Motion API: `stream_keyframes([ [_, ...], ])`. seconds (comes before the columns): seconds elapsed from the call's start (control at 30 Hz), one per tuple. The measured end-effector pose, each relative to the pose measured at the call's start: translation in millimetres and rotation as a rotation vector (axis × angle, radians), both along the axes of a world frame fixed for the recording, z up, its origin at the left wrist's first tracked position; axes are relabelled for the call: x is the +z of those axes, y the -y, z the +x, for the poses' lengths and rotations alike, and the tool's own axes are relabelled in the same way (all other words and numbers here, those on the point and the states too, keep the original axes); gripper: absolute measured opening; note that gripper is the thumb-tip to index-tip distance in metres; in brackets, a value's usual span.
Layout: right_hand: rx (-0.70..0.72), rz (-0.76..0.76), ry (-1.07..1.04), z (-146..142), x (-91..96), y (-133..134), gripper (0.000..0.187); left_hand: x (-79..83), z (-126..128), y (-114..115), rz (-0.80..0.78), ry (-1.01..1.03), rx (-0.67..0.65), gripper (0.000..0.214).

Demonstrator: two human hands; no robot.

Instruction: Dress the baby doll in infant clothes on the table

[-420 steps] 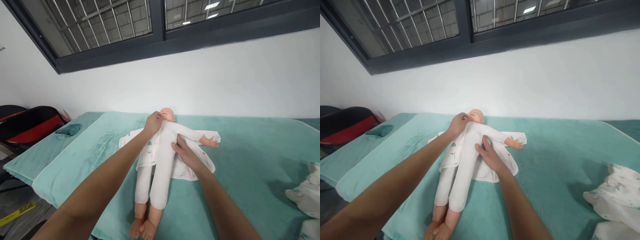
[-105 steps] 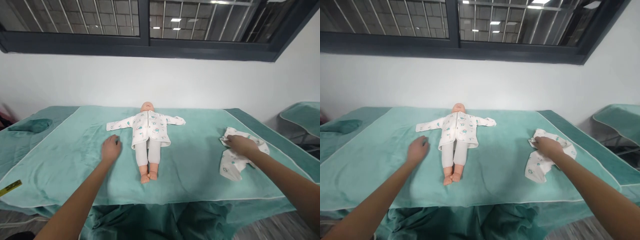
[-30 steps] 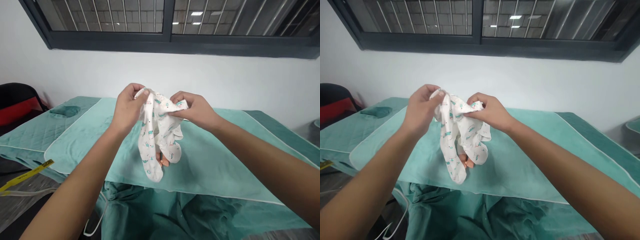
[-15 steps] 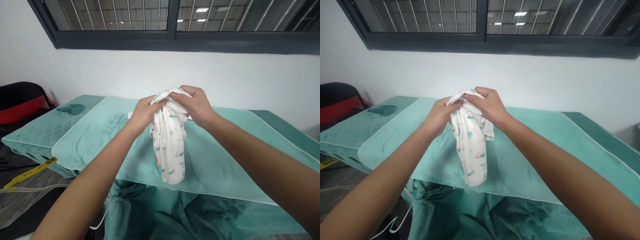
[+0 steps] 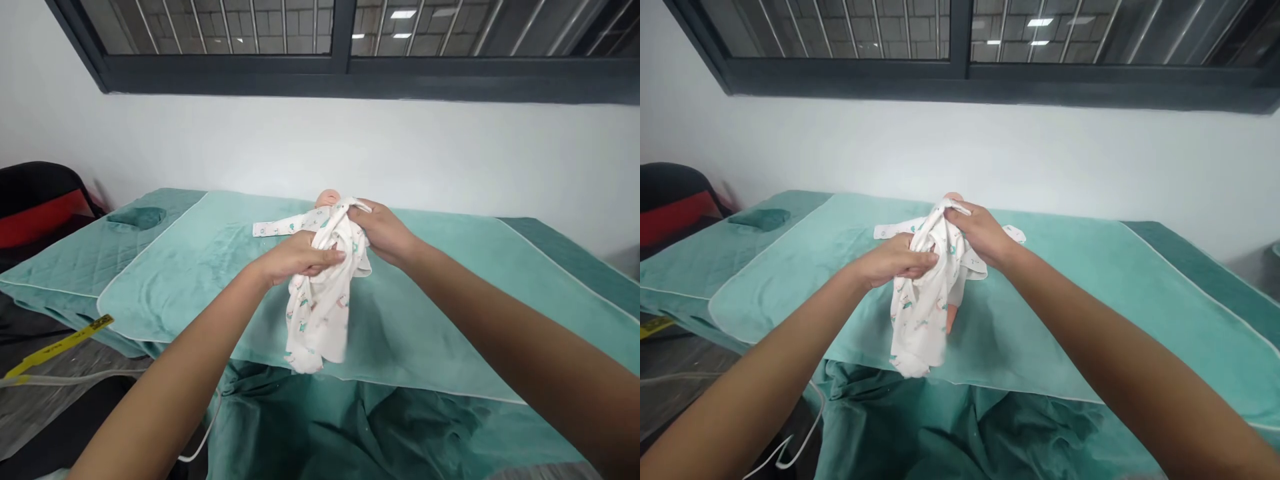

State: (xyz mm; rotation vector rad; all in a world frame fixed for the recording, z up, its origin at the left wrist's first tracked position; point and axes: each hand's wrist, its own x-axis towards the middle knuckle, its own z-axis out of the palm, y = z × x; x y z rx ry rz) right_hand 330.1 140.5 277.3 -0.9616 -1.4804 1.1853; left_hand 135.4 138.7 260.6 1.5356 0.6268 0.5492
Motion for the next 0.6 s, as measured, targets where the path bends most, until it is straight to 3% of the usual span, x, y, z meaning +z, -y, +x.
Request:
stream_keyframes([
  [0.07, -0.037, -0.049, -0.054, -7.0, -5.2, 2.4, 0.031, -1.2, 1.2, 1.8, 0.043, -0.010, 0.005, 0.035],
  [0.2, -0.094, -0.071, -0.151, -14.8, -19.1, -1.2, 0.035, -10.5, 10.3, 3.7, 0.082, -0.090, 0.143, 0.042],
  [0.33, -0.102, -0.078, -0.161, -11.2, -32.7, -3.0, 0.039, -24.6, 15.4, -4.3, -0.097, 0.267, 0.335, 0.042],
  [0.4, -0.046, -0.064, -0.060, -8.7, -38.9, 1.0, 0.041, -31.0, 16.1, -9.7, -0.102, 0.403, 0.426, 0.041],
  [0.53, 0.213, -0.141, 0.191, -7.1, -47.0, 10.1, 0.044, -42.4, 16.5, -11.7, -0.148, 0.392, 0.503, 0.037],
  [0.6, 0.161, -0.179, 0.171, -7.3, -48.2, 10.7, 0.041, -47.1, 14.0, -8.6, -0.192, 0.365, 0.493, 0.036],
])
